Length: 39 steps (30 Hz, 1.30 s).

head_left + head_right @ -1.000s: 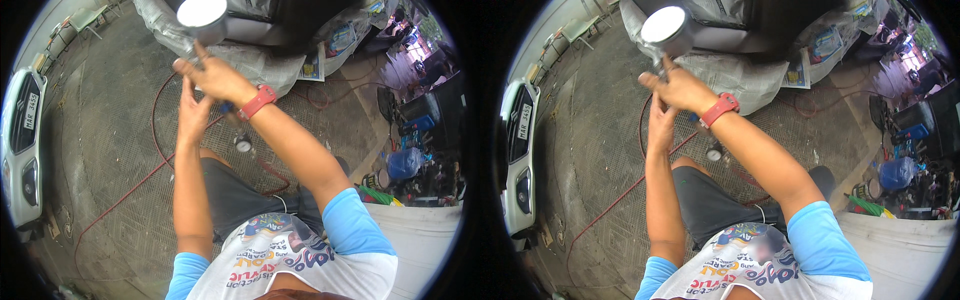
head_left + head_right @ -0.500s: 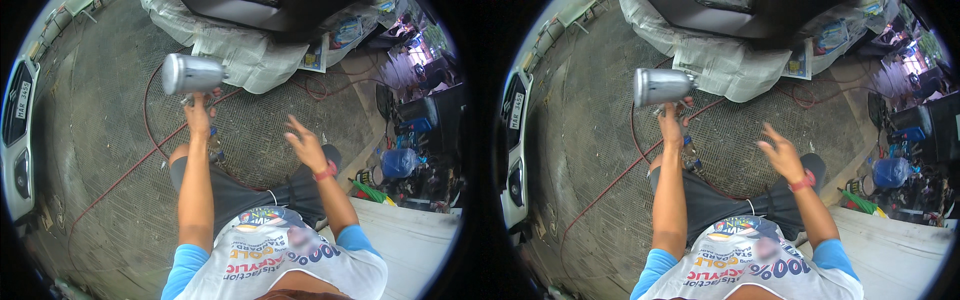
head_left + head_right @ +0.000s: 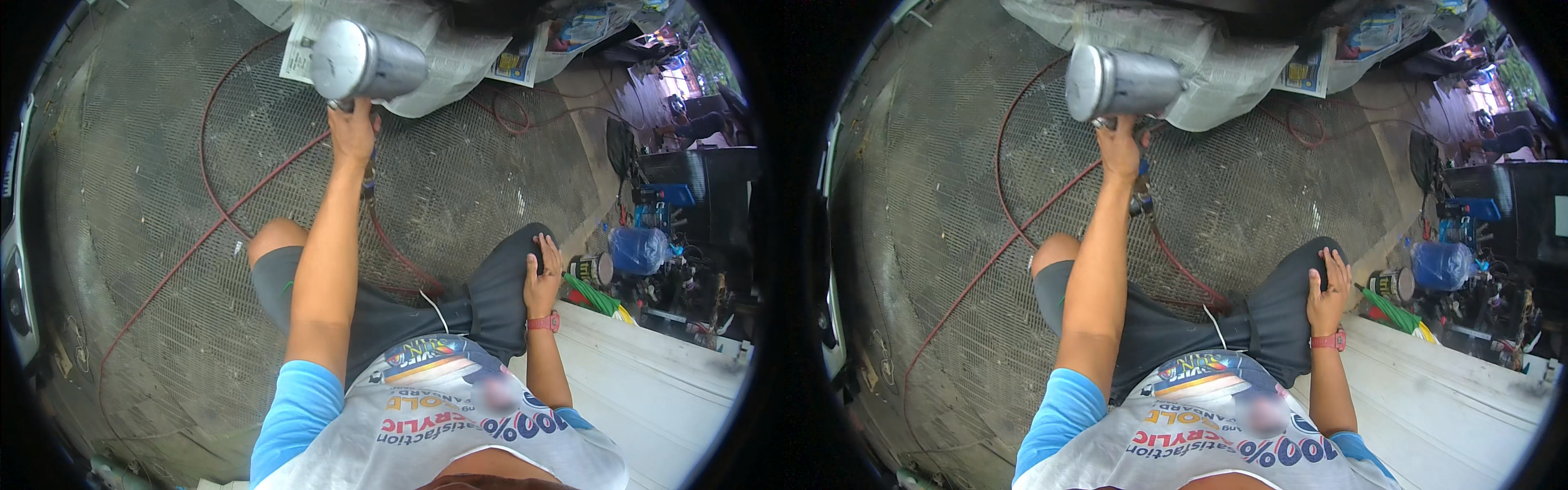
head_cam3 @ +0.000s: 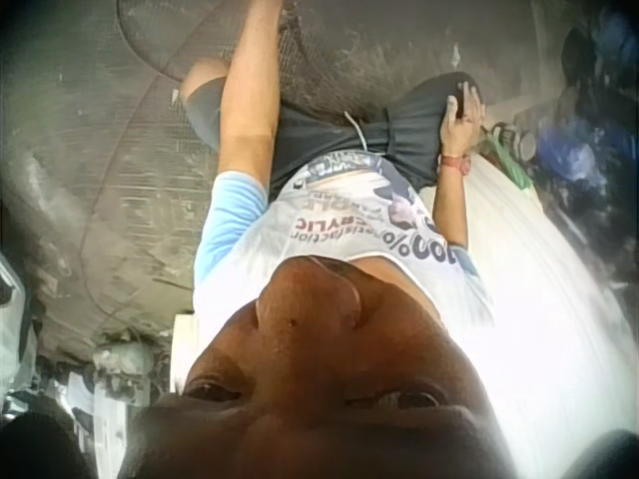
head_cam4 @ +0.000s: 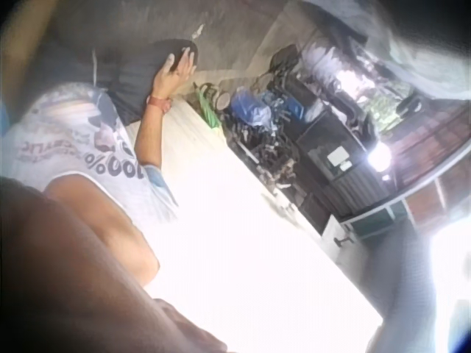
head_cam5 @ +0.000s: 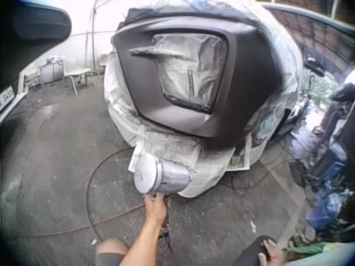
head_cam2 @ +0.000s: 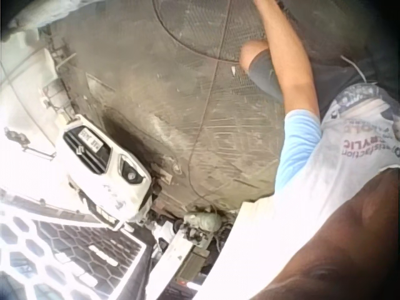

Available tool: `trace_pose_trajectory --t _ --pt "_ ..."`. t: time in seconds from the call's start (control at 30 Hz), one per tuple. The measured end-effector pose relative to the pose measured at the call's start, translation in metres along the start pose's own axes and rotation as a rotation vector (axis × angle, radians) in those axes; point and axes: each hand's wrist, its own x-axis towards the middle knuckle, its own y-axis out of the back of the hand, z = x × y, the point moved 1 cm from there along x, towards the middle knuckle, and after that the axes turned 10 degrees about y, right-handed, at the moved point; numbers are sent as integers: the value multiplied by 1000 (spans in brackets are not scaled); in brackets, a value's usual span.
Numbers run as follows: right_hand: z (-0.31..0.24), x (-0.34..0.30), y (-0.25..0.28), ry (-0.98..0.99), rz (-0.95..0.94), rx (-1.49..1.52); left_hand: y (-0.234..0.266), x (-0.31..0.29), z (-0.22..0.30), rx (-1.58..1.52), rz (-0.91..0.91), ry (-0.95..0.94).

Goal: The person uses a spray gun to apply paint to a car bumper that is covered with newspaper and plastic sheeting. They move around the bumper to cover different sections, briefly pausing to adjust the camera on their head.

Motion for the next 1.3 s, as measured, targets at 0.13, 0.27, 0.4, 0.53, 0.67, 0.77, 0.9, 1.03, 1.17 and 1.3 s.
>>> trace_pose_trajectory --t 0.13,0.27,0.4,0.53,0.67,0.77,0.9,1.03,1.17,1.3 --pt "3 -4 0 -8 17 -2 5 14 5 -79 11 -179" --pt "2 -4 1 -8 19 6 -2 12 5 -125 -18 -203" --pt "1 -1 1 -8 12 13 -16 8 -9 -164 -18 -123" --pt "1 0 1 -18 14 5 -25 -2 -14 -7 -80 -73" --pt "3 0 0 -7 21 0 -22 2 -30 101 -113 -53" --pt "4 0 -2 -14 23 2 -25 1 -25 101 -108 -19" --pt "5 -1 -2 -21 28 22 -21 3 -17 -19 -71 -72" --pt "6 -1 -1 -15 27 18 1 21 -20 -134 -82 -114" --pt "7 -1 -2 -8 24 17 2 24 -6 -185 -109 -130" --pt "6 -1 1 22 13 -25 10 36 7 -236 -78 -124"
